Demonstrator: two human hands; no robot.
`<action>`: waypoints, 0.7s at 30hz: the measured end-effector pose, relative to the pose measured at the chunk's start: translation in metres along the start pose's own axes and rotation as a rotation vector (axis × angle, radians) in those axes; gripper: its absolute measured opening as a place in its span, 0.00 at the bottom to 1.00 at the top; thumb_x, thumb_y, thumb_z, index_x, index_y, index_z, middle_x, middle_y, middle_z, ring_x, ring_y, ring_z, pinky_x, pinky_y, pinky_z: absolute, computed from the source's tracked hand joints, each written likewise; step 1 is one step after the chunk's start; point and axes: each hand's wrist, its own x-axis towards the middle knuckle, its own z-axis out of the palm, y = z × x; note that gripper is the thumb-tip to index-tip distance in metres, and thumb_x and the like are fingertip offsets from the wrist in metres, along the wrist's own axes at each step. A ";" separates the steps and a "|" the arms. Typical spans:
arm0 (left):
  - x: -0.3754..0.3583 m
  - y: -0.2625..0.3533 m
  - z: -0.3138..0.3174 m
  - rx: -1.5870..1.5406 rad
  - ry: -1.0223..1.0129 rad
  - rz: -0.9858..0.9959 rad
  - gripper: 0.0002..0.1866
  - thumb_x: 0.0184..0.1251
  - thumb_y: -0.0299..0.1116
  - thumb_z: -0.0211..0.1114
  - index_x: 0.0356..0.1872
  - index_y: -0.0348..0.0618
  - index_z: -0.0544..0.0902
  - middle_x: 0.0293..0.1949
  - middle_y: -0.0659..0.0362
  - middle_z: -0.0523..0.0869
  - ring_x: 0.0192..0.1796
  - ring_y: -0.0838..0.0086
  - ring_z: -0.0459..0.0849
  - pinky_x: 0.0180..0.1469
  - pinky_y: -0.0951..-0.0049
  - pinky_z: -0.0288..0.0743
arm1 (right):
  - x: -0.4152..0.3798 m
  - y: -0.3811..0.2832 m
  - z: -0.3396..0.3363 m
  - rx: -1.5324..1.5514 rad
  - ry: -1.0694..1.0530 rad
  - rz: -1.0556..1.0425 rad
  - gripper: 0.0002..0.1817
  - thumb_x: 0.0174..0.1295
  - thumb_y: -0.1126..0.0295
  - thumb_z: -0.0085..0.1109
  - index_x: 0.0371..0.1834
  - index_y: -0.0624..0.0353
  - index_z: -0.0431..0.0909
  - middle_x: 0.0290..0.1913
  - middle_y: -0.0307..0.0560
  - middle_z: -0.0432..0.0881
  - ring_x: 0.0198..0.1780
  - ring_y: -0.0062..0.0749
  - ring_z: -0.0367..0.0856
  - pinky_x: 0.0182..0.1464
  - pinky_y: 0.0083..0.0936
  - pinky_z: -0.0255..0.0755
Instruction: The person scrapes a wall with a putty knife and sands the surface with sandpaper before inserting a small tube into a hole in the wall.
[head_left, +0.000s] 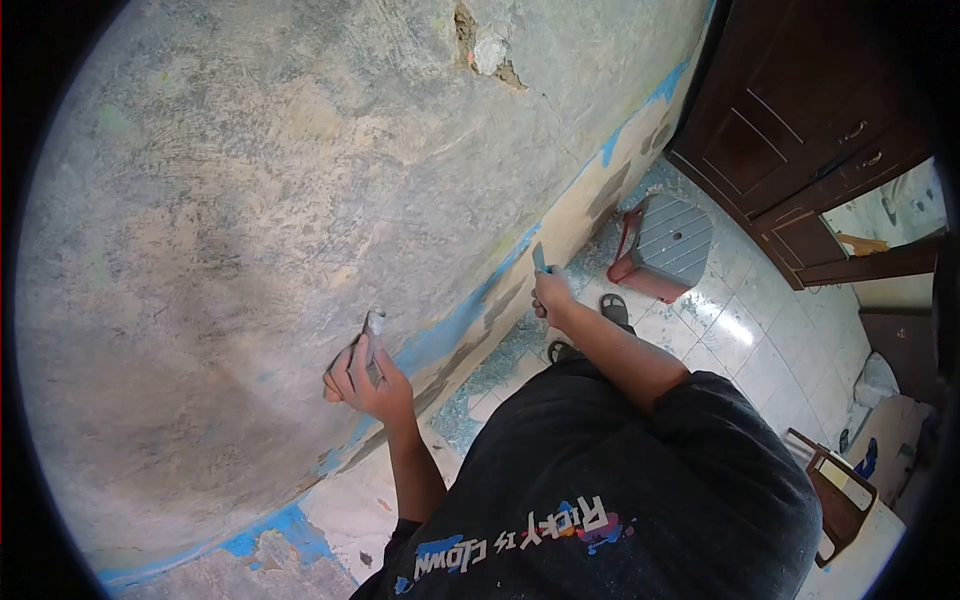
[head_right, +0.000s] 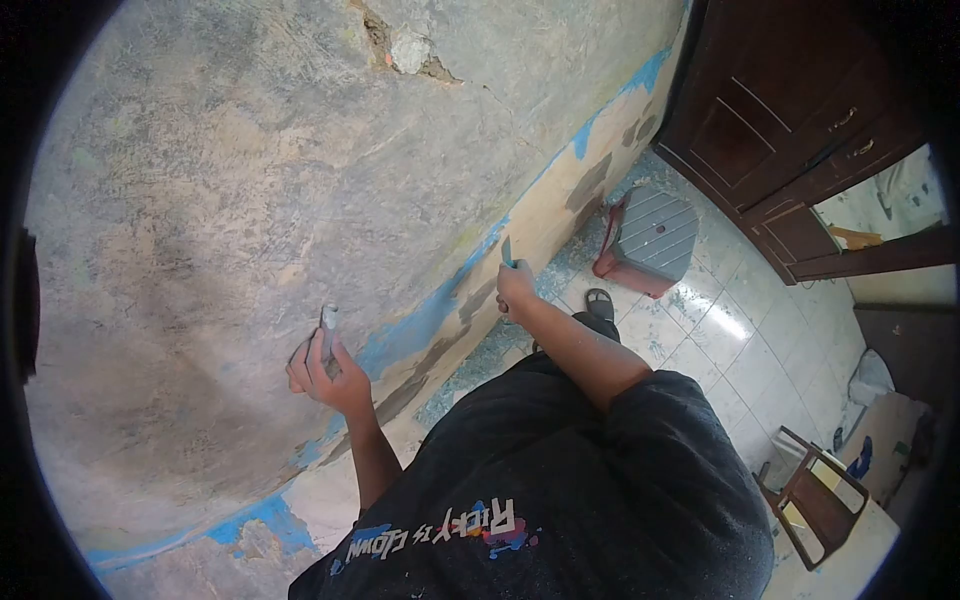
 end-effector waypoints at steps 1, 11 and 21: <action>-0.002 0.000 0.001 0.003 -0.001 -0.001 0.13 0.58 0.24 0.73 0.46 0.47 0.88 0.43 0.60 0.83 0.47 0.63 0.76 0.54 0.59 0.56 | 0.000 -0.002 -0.001 0.006 -0.013 -0.013 0.10 0.76 0.62 0.47 0.53 0.52 0.65 0.29 0.42 0.68 0.20 0.25 0.64 0.18 0.25 0.56; -0.003 -0.002 -0.003 0.017 -0.038 0.015 0.13 0.60 0.25 0.72 0.47 0.42 0.88 0.44 0.57 0.84 0.48 0.63 0.78 0.56 0.61 0.59 | -0.019 -0.007 0.007 0.070 -0.084 -0.026 0.07 0.77 0.62 0.45 0.50 0.50 0.66 0.26 0.38 0.66 0.20 0.23 0.63 0.18 0.25 0.54; -0.006 -0.005 0.003 -0.014 -0.021 0.020 0.13 0.59 0.26 0.73 0.45 0.46 0.88 0.43 0.59 0.83 0.46 0.64 0.77 0.54 0.59 0.57 | -0.018 -0.002 0.002 0.018 -0.076 -0.062 0.09 0.78 0.61 0.45 0.53 0.51 0.68 0.26 0.37 0.66 0.20 0.23 0.62 0.19 0.25 0.54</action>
